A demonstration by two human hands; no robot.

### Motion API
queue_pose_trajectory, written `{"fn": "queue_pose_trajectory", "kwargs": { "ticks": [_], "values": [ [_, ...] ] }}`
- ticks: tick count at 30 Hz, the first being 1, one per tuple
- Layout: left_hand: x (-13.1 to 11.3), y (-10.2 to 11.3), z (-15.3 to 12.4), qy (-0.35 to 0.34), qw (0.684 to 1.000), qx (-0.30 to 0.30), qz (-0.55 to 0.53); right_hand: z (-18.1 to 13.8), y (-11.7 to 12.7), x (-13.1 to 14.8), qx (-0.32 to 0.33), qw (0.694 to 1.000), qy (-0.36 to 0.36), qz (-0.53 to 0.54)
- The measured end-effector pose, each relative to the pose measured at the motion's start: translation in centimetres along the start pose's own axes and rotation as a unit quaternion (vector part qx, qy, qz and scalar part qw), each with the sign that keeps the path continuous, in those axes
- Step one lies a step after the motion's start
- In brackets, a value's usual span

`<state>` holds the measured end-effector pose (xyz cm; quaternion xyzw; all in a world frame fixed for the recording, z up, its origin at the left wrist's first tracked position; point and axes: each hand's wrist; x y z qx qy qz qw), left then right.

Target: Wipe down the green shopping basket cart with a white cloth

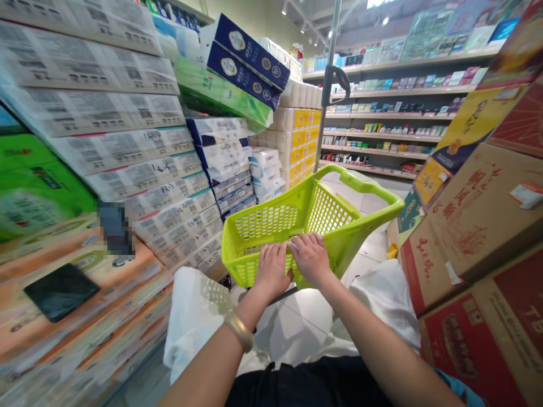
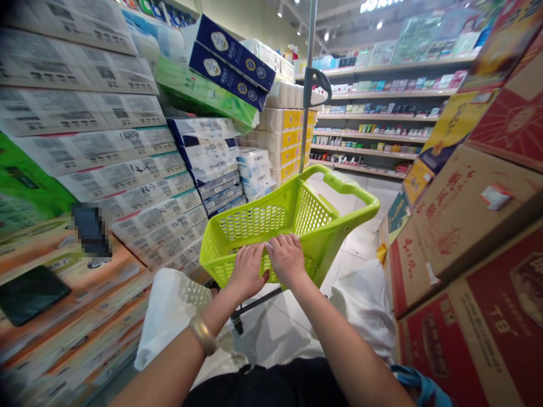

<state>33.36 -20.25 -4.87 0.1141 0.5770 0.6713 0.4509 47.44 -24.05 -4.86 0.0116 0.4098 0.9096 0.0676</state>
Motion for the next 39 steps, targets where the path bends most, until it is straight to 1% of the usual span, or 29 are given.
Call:
{"fn": "queue_pose_trajectory", "kwargs": {
  "ticks": [2, 5, 7, 9, 10, 14, 16, 18, 22, 24, 25, 27, 30, 32, 33, 35, 39],
  "values": [
    [0.4, -0.2, 0.0, -0.013, 1.0, -0.003, 0.002, -0.1, 0.6, -1.6, -0.006, 1.0, -0.01, -0.013],
    [0.8, -0.3, -0.3, -0.028, 1.0, 0.0, 0.004, -0.2, 1.5, -4.3, -0.029, 0.997, -0.066, -0.039],
    [0.6, -0.4, -0.4, -0.027, 1.0, 0.002, 0.005, -0.2, 1.7, -5.0, -0.049, 0.992, -0.106, -0.047],
    [0.3, -0.4, -0.5, -0.023, 1.0, -0.001, 0.007, -0.2, 1.5, -4.3, -0.06, 0.99, -0.12, -0.048],
    [0.2, -0.5, -0.5, -0.021, 1.0, -0.002, 0.008, -0.2, 1.3, -3.5, -0.059, 0.991, -0.113, -0.043],
    [0.1, -0.4, -0.6, -0.023, 1.0, 0.004, 0.008, -0.5, 0.1, 0.1, -0.033, 0.998, -0.046, 0.002],
    [0.4, -0.2, -0.6, -0.026, 1.0, 0.012, 0.008, -0.5, 0.0, 0.3, -0.029, 0.999, -0.035, 0.008],
    [0.7, -0.1, -0.6, -0.03, 0.999, 0.015, 0.008, -0.5, 0.3, -1.0, -0.036, 0.998, -0.043, -0.005],
    [0.9, -0.2, -0.6, -0.032, 0.999, 0.01, 0.006, -0.2, 1.4, -5.0, -0.08, 0.991, -0.094, -0.044],
    [0.8, -0.3, -0.5, -0.03, 1.0, 0.004, 0.004, 0.0, 1.6, -5.6, -0.087, 0.988, -0.116, -0.055],
    [0.8, -0.4, -0.5, -0.028, 1.0, 0.002, 0.004, 0.0, 1.5, -5.2, -0.082, 0.988, -0.122, -0.056],
    [0.7, -0.4, -0.5, -0.026, 1.0, -0.002, 0.002, -0.1, 1.0, -3.6, -0.059, 0.991, -0.111, -0.043],
    [0.7, -0.3, -0.6, -0.025, 1.0, 0.002, -0.001, -0.4, 0.3, -0.5, -0.026, 0.998, -0.058, 0.001],
    [0.9, -0.2, -0.6, -0.026, 1.0, 0.009, -0.002, -0.6, 0.1, 0.3, -0.017, 0.999, -0.035, 0.016],
    [1.0, -0.2, -0.6, -0.028, 1.0, 0.011, -0.002, -0.6, 0.1, 0.1, -0.016, 0.999, -0.03, 0.016],
    [1.2, -0.2, -0.6, -0.032, 0.999, 0.011, -0.004, -0.6, 0.4, -1.2, -0.018, 0.999, -0.026, 0.0],
    [1.2, -0.4, -0.6, -0.038, 0.999, -0.002, -0.009, -0.3, 1.4, -5.1, -0.042, 0.996, -0.066, -0.045]
  ]
}}
Point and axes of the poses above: each hand's wrist, its own z-axis towards the middle knuckle, its own y-axis out of the back of the hand, x = y × z, and after that the axes turned 9 degrees about -z, right-handed
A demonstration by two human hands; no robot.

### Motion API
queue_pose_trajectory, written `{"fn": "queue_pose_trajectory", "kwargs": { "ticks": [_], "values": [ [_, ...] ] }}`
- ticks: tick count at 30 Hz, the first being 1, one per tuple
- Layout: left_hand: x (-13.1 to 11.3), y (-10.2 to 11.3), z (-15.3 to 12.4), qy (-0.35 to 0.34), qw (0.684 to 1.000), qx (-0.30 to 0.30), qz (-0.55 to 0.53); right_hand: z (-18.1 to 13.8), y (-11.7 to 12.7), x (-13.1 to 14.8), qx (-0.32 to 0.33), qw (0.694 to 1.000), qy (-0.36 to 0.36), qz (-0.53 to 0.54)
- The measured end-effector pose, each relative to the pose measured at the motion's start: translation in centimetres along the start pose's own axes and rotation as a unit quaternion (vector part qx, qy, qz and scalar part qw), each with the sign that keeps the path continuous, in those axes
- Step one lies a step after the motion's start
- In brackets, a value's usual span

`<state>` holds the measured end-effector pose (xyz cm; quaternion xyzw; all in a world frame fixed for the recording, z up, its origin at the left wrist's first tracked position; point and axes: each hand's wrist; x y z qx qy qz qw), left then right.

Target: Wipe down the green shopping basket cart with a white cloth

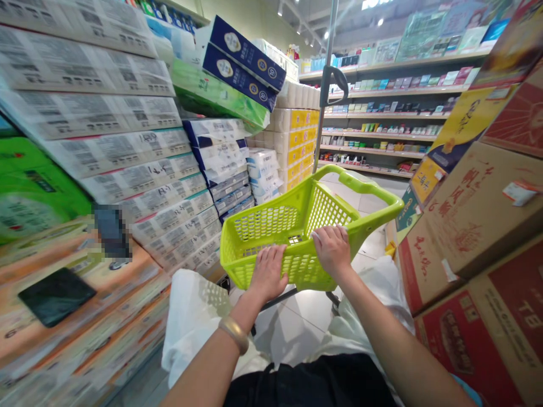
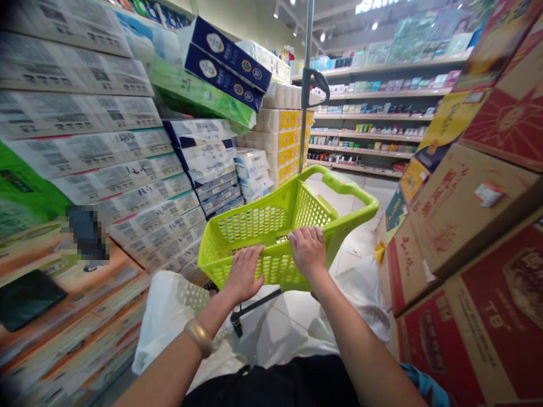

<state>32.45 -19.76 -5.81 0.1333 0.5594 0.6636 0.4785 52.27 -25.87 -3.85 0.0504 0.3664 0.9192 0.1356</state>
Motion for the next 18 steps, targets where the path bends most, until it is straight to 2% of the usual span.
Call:
{"fn": "queue_pose_trajectory", "kwargs": {
  "ticks": [2, 5, 8, 10, 13, 18],
  "values": [
    [-0.2, -0.1, 0.0, 0.0, 1.0, -0.007, -0.001, 0.2, 0.1, -0.5, -0.013, 0.999, -0.026, -0.014],
    [-0.4, -0.1, -0.1, 0.002, 1.0, -0.015, 0.0, -0.1, -0.1, 1.3, -0.014, 0.999, -0.04, -0.01],
    [-0.3, -0.1, -0.1, 0.003, 1.0, -0.014, 0.002, -0.8, -0.4, 4.1, 0.002, 1.0, 0.004, 0.029],
    [-0.1, 0.0, -0.1, 0.0, 1.0, -0.01, 0.002, -1.0, -0.5, 4.9, 0.009, 0.998, 0.032, 0.047],
    [0.2, 0.0, -0.1, -0.006, 1.0, -0.008, -0.005, -0.7, -0.3, 3.3, 0.01, 0.999, 0.038, 0.034],
    [0.2, -0.1, -0.1, -0.002, 1.0, -0.009, -0.004, 0.4, 0.4, -1.3, -0.027, 0.999, -0.01, -0.021]
  ]
}}
Point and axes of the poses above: each hand's wrist, its own z-axis towards the middle knuckle, its own y-axis out of the back of the hand, x = y × z, and after that the axes turned 9 degrees about -z, right-handed
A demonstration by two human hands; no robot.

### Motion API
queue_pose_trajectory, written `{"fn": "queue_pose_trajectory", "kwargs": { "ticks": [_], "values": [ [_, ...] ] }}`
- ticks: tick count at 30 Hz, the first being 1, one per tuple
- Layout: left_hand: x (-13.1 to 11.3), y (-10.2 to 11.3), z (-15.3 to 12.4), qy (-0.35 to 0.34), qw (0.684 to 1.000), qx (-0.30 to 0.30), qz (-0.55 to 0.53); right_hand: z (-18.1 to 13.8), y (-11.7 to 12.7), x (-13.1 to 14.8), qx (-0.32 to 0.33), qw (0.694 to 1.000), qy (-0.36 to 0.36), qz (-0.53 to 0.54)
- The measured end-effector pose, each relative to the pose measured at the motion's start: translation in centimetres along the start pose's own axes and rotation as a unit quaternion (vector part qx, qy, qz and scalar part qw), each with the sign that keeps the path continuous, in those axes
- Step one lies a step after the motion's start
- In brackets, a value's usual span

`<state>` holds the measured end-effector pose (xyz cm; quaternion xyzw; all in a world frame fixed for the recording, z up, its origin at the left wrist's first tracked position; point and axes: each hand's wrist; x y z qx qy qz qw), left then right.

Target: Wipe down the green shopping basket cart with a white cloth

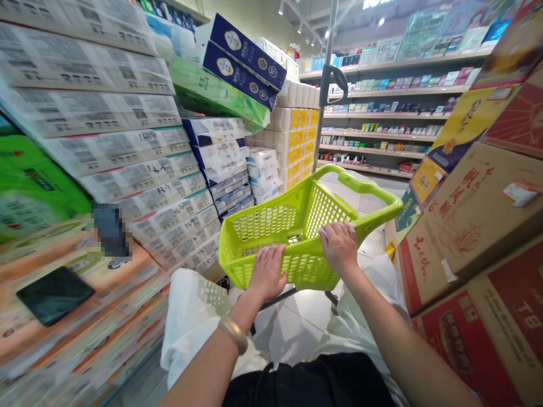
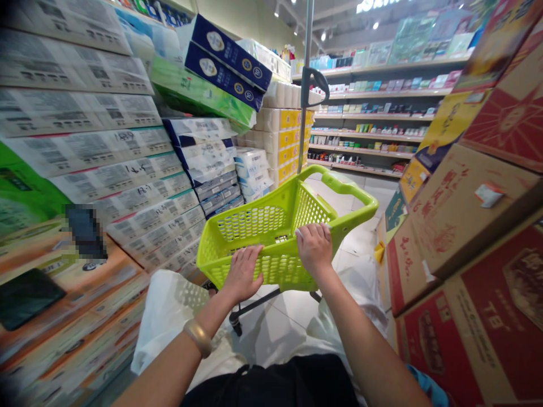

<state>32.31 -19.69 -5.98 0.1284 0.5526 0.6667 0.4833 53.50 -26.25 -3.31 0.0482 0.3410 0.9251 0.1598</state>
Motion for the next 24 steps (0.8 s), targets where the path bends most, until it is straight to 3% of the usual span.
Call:
{"fn": "queue_pose_trajectory", "kwargs": {
  "ticks": [4, 9, 13, 16, 18, 24],
  "values": [
    [-0.3, -0.1, 0.0, 0.002, 1.0, -0.015, 0.002, -0.3, -0.1, 1.8, 0.002, 1.0, -0.023, 0.005],
    [-0.2, 0.2, -0.1, 0.003, 1.0, -0.008, 0.001, -1.5, -0.4, 6.2, 0.037, 0.996, 0.033, 0.072],
    [-0.1, 0.4, -0.2, -0.001, 1.0, 0.004, -0.007, -1.0, -0.4, 3.9, 0.035, 0.998, 0.035, 0.05],
    [-0.2, 0.3, -0.2, 0.003, 1.0, 0.001, -0.007, -0.1, -0.2, 1.2, 0.007, 1.0, -0.009, 0.012],
    [-0.3, 0.2, -0.2, 0.006, 1.0, -0.007, -0.004, 0.0, -0.1, 1.0, -0.004, 1.0, -0.029, 0.0],
    [-0.4, 0.1, -0.2, 0.009, 1.0, -0.011, -0.002, -1.6, -0.5, 6.6, 0.043, 0.996, 0.025, 0.069]
  ]
}}
Point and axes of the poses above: each hand's wrist, its own z-axis towards the middle knuckle, its own y-axis out of the back of the hand, x = y × z, and after that the axes turned 9 degrees about -z, right-handed
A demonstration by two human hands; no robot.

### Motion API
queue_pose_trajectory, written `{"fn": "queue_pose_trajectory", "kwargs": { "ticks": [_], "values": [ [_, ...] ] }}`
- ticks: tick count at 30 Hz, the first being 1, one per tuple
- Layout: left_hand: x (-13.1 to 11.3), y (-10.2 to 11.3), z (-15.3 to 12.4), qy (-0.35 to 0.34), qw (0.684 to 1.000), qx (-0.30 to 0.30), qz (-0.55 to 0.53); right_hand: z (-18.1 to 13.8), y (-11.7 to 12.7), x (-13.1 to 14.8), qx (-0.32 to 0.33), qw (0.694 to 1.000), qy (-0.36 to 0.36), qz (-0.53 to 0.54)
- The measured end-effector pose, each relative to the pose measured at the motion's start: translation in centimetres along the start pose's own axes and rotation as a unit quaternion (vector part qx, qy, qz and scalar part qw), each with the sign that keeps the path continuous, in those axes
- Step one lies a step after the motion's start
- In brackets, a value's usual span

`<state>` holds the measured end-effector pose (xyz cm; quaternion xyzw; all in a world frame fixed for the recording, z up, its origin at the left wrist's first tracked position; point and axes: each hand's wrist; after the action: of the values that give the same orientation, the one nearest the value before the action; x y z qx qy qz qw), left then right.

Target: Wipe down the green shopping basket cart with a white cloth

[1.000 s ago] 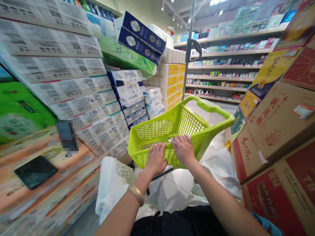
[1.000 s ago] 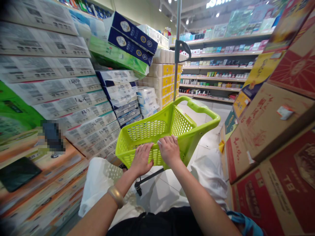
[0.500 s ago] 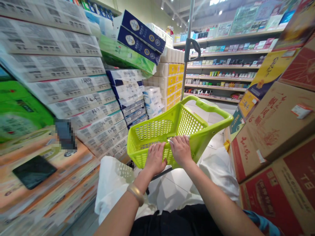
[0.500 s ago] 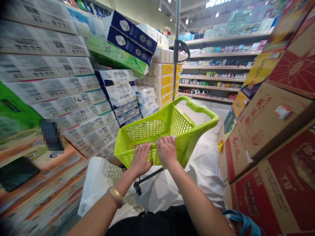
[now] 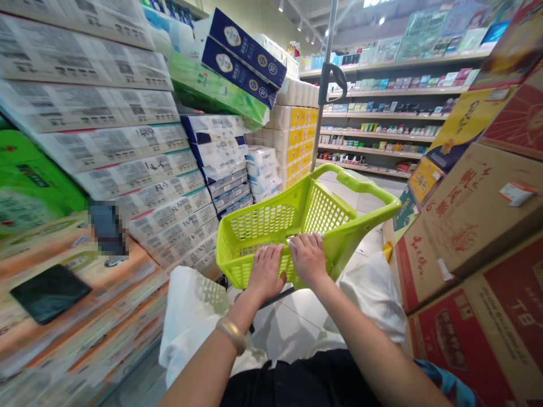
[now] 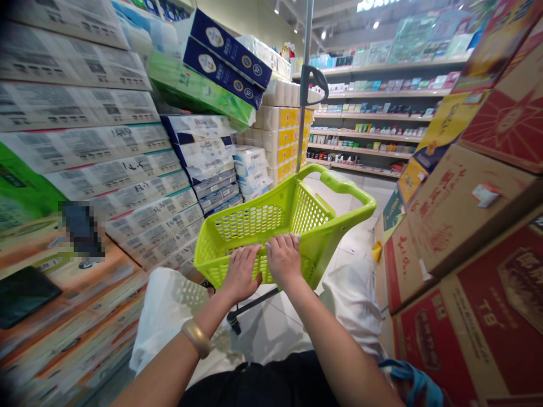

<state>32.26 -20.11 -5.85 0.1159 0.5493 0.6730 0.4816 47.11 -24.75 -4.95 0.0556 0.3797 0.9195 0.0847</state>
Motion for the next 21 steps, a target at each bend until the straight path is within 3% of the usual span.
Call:
{"fn": "queue_pose_trajectory", "kwargs": {
  "ticks": [2, 5, 10, 13, 17, 21],
  "values": [
    [0.1, 0.1, -0.1, -0.003, 1.0, 0.004, -0.003, -0.2, -0.2, 0.8, 0.012, 1.0, 0.015, 0.015],
    [0.3, 0.2, -0.1, -0.011, 1.0, 0.005, -0.008, 0.0, 0.2, -0.4, 0.015, 1.0, 0.021, 0.01],
    [0.1, 0.1, -0.1, -0.009, 1.0, -0.005, -0.007, 0.6, 0.7, -2.7, -0.018, 0.999, -0.035, -0.02],
    [0.0, 0.0, -0.1, -0.002, 1.0, -0.006, -0.004, 0.4, 0.4, -1.4, -0.021, 0.999, -0.048, -0.015],
    [0.1, 0.1, -0.2, 0.001, 1.0, 0.002, -0.004, -0.2, -0.2, 1.1, 0.002, 1.0, 0.009, 0.025],
    [0.3, 0.3, -0.2, -0.008, 1.0, 0.004, -0.006, -0.1, 0.0, 0.2, 0.005, 0.999, 0.033, 0.019]
  ]
}}
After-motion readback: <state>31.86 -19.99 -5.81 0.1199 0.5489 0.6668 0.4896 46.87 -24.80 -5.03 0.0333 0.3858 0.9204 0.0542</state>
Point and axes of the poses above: each hand's wrist, its own z-axis towards the middle knuckle, its own y-axis out of the back of the hand, x = y × z, and after that the axes turned 9 degrees about -z, right-handed
